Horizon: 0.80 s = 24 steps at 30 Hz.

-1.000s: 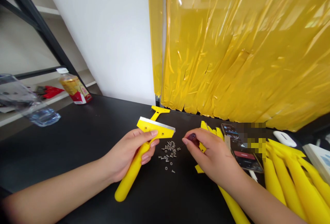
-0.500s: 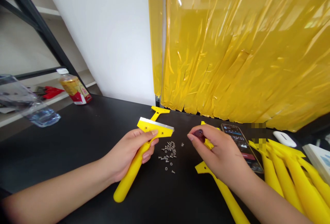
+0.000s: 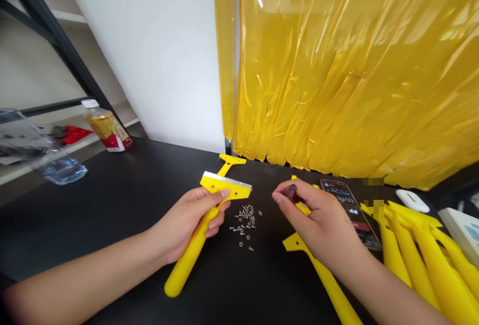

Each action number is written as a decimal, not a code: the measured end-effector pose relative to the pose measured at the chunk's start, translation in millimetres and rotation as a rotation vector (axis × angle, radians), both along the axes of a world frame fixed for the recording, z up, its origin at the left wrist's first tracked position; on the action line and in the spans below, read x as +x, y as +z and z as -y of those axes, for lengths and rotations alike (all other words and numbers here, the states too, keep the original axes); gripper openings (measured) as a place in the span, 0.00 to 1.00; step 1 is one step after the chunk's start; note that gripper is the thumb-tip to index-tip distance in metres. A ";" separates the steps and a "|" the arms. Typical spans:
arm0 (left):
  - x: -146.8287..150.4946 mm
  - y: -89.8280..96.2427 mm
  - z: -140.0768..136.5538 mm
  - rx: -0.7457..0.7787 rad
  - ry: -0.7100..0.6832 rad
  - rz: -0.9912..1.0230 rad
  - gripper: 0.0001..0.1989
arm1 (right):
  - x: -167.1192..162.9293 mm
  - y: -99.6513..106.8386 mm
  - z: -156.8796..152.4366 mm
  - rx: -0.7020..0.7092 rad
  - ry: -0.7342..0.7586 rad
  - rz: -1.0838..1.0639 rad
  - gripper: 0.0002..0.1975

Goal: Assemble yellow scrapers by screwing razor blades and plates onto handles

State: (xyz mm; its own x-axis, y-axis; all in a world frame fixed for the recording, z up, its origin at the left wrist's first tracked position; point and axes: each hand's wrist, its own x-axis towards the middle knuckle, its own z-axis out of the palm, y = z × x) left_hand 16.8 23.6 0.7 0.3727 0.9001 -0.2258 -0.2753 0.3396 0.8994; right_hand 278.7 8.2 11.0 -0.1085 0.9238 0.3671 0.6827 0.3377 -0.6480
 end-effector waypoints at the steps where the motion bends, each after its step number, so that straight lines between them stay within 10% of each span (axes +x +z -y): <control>1: 0.3 0.6 0.3 0.000 0.006 0.001 0.19 | -0.4 1.1 1.2 -0.005 0.000 -0.020 0.12; 24: 3.6 -0.4 11.1 -0.239 -0.159 0.056 0.15 | -16.0 5.1 28.8 0.192 -0.045 -0.296 0.06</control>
